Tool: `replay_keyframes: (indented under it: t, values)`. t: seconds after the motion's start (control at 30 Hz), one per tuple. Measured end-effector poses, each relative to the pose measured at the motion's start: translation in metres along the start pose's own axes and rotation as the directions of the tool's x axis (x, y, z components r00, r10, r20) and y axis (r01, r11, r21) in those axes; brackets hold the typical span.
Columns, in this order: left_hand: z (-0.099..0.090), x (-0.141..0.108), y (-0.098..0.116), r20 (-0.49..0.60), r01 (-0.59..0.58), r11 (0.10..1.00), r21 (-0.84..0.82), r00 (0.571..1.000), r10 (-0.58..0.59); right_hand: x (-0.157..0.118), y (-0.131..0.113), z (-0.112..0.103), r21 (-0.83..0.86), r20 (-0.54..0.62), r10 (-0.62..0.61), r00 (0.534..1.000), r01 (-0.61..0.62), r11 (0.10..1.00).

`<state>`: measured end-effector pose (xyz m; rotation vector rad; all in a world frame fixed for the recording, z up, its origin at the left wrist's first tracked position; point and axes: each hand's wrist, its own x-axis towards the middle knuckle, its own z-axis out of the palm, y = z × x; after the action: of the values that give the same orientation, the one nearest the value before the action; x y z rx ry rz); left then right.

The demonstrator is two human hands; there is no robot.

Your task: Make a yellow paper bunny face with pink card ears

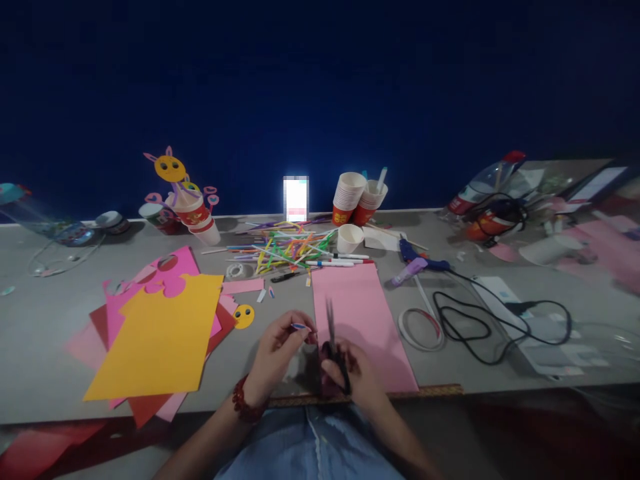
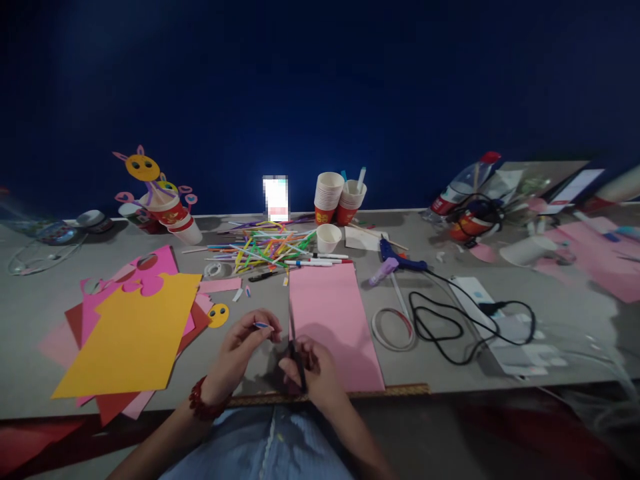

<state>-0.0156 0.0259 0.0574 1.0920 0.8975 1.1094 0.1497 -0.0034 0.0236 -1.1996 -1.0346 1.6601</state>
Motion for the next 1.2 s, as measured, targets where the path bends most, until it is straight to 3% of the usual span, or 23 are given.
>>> replay_keyframes:
  t: [0.07,0.17,0.4,0.67,0.93,1.07,1.2]
  values:
    - [-0.001,0.001,0.000,0.034,0.002,0.999,0.053,0.999,-0.003,0.006,-0.008,0.000,0.002,-0.089,-0.096,0.991,0.096,0.995]
    - [-0.002,0.004,0.001,0.102,-0.006,0.988,0.152,0.995,-0.010,0.015,-0.021,0.002,-0.060,-0.101,-0.185,0.978,0.179,0.982]
    - [-0.007,0.003,-0.003,0.159,-0.011,0.962,0.274,0.987,-0.034,0.022,-0.028,0.007,-0.100,-0.063,-0.169,0.984,0.162,0.982]
    - [-0.004,0.001,-0.007,0.110,-0.123,0.927,0.356,0.990,0.090,0.020,-0.022,0.010,-0.049,-0.125,-0.186,0.974,0.182,0.982]
    - [-0.008,0.002,0.003,0.244,-0.068,0.930,0.360,0.970,-0.024,0.023,-0.030,0.004,-0.050,-0.082,-0.157,0.984,0.153,0.987]
    - [-0.010,0.000,0.000,0.214,-0.049,0.937,0.345,0.976,-0.027,0.024,-0.026,0.008,-0.052,-0.102,-0.147,0.984,0.142,0.988]
    - [-0.008,-0.002,-0.003,0.137,-0.066,0.884,0.463,0.991,0.003,0.024,-0.024,0.014,-0.026,-0.159,-0.183,0.970,0.181,0.983]
